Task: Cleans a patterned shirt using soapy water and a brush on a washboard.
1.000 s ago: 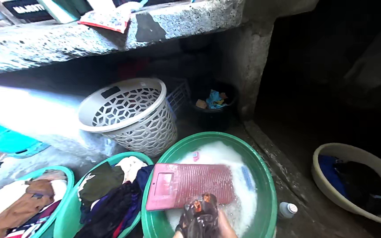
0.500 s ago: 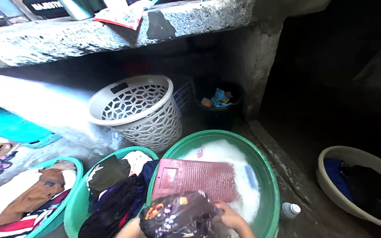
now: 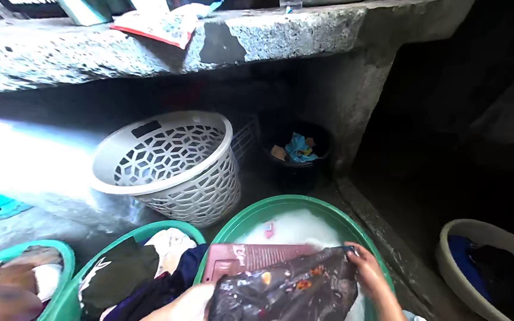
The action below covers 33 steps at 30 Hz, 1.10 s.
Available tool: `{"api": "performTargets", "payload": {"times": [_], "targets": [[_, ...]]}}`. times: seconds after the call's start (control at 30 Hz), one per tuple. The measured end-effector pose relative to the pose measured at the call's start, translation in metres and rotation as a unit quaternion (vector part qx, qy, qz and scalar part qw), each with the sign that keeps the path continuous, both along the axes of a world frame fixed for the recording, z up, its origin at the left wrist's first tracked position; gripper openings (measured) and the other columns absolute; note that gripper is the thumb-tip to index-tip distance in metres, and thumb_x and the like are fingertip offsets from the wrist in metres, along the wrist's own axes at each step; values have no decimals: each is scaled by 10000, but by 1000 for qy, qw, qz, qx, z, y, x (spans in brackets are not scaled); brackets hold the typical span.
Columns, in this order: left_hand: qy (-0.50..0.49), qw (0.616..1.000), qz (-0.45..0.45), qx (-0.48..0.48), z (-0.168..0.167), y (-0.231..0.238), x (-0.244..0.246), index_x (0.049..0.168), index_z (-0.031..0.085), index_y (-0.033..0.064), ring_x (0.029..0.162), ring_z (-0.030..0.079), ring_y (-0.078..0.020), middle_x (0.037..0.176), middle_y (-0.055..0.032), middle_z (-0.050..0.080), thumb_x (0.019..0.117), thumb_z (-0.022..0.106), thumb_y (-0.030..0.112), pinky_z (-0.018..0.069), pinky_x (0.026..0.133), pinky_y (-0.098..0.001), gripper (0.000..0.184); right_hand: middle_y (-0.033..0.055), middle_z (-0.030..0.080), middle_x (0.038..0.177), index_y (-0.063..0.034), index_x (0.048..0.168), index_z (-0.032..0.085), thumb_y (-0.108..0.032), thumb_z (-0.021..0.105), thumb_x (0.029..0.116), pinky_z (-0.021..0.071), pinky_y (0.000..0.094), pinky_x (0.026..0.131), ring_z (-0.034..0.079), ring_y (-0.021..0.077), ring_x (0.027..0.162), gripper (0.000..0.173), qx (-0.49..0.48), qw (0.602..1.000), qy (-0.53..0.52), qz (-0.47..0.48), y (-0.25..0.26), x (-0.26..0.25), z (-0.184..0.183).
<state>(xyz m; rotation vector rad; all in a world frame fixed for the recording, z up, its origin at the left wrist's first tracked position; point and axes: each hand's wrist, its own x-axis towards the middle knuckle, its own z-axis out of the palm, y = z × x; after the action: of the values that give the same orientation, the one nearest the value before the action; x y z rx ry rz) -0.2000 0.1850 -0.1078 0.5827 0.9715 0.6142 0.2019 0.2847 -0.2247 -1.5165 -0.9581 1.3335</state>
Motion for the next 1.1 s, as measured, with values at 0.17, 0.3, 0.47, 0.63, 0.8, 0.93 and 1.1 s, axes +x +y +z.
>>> {"api": "performTargets", "payload": {"times": [0.17,0.3,0.47,0.63,0.8,0.93,1.1], "targets": [[286,958,-1,-19,-81,48,-15,1336,554,-10,1015,666,-262,1155,-172,670,1109,357,351,543,891,-471,471,346,499,1455,90,1497,405,-332,606,1026,363,605,1157,474,479,1382,664,-239,897,-341,149,42,-1,-63],[456,889,-13,34,-140,30,-16,1096,698,-63,933,688,-298,982,-215,713,937,736,223,538,901,-497,330,335,487,1456,79,1494,407,-335,785,877,438,618,1085,489,484,1357,834,-268,840,-453,135,22,-24,-106],[455,886,66,60,-140,6,-19,1076,698,-31,861,684,-234,921,-152,716,975,680,235,551,841,-457,285,348,465,1455,83,1371,554,-257,767,890,452,624,1055,486,514,1332,627,-217,834,-484,152,18,-22,-94],[476,874,28,97,-141,5,-15,1102,687,-58,893,689,-273,960,-191,712,1001,641,219,545,879,-469,298,326,669,1162,85,1439,448,-143,623,979,522,620,946,675,467,1079,542,-58,922,-374,84,3,-45,-61],[468,878,44,89,-139,8,-8,1105,690,-58,902,679,-266,985,-199,704,1018,618,189,537,886,-448,272,254,610,1355,17,1462,502,-128,516,1043,466,509,1093,600,371,1261,443,-69,932,-257,247,5,-102,-49],[455,883,68,93,-143,9,-9,1113,669,-69,913,666,-279,988,-207,687,1028,591,189,528,884,-466,283,349,524,1404,7,1478,502,-467,623,972,413,701,1031,497,555,1296,705,-4,893,-400,205,-35,-163,-69],[436,883,140,98,-140,2,-11,1064,679,-37,807,649,-181,882,-127,690,1012,614,219,538,794,-404,269,211,726,1130,-5,1349,589,-557,637,954,560,573,900,718,390,1038,681,-91,835,-480,253,-2,-144,-59]]}}
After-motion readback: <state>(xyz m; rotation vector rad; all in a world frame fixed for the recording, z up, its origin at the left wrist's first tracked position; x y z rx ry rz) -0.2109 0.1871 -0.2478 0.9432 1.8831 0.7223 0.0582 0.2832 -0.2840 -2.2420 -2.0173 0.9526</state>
